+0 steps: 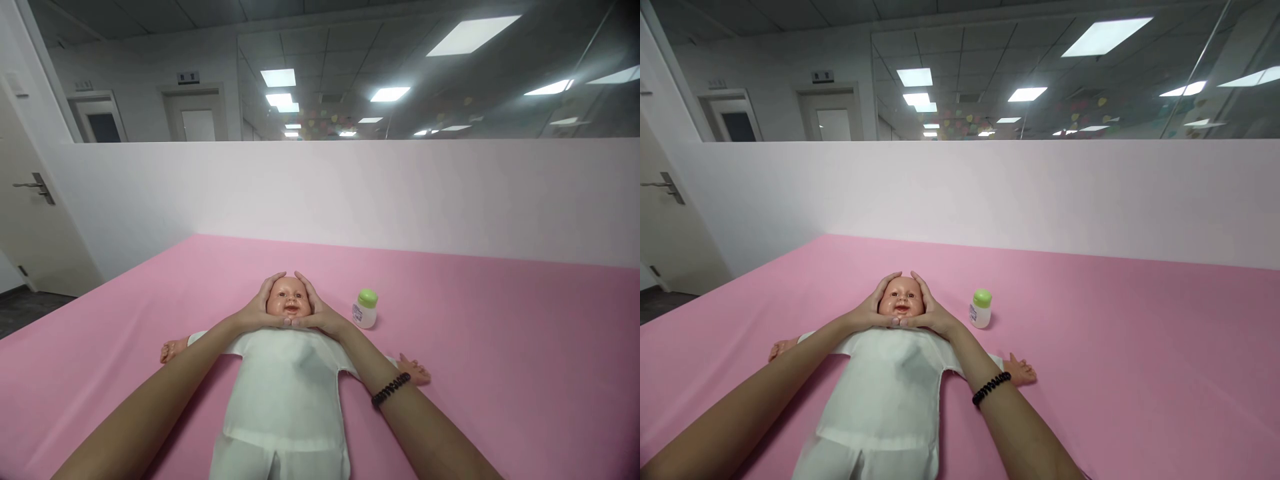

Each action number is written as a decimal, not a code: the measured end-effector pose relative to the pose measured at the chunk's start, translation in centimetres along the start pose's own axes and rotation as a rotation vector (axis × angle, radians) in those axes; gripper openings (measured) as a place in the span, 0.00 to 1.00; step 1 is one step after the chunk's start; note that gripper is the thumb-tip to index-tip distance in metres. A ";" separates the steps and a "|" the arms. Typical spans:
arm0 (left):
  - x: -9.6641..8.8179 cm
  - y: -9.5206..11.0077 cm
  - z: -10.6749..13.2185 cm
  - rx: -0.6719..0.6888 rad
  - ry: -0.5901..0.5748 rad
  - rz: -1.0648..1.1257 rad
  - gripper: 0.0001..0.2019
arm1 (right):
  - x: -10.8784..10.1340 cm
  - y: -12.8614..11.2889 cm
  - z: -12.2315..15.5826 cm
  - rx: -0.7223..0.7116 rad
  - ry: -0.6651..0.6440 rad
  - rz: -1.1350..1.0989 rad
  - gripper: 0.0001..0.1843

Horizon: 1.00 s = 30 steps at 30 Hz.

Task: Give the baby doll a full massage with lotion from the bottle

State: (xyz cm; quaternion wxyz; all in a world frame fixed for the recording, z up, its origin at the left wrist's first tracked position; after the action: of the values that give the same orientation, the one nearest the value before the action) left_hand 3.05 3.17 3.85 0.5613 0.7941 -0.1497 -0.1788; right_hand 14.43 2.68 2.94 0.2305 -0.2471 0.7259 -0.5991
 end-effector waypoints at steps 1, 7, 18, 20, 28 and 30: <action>0.0 0.0 0.0 0.001 -0.002 0.005 0.54 | 0.0 0.0 0.0 -0.001 -0.001 -0.002 0.66; 0.3 0.2 -0.1 -0.006 -0.025 0.031 0.53 | 0.0 0.1 -0.1 0.005 -0.005 -0.010 0.66; 0.3 0.1 -0.1 -0.012 -0.042 0.041 0.52 | 0.2 0.4 -0.2 0.029 -0.031 -0.125 0.67; 0.3 0.2 0.0 -0.009 -0.057 0.059 0.51 | 0.2 0.6 -0.3 0.037 -0.027 -0.160 0.66; -0.4 -1.3 -0.8 -0.004 0.010 0.373 0.30 | 0.3 0.7 -0.4 0.019 -0.037 -0.203 0.65; -1.2 -1.9 -1.1 0.034 0.095 0.379 0.26 | 0.2 0.9 -0.6 0.021 -0.005 -0.240 0.63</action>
State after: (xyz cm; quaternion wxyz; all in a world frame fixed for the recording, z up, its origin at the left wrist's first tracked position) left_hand 2.54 5.27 2.55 0.5780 0.7684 -0.2729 -0.0298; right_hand 13.76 3.15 2.13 0.1616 -0.3311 0.6843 -0.6293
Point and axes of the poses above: each hand's wrist, its own z-axis away from the middle knuckle, its own x-axis out of the palm, y = z × x, the point moved 10 cm from there along -z, towards the middle knuckle, and after that the axes turned 9 degrees about z, right-handed, at the moved point
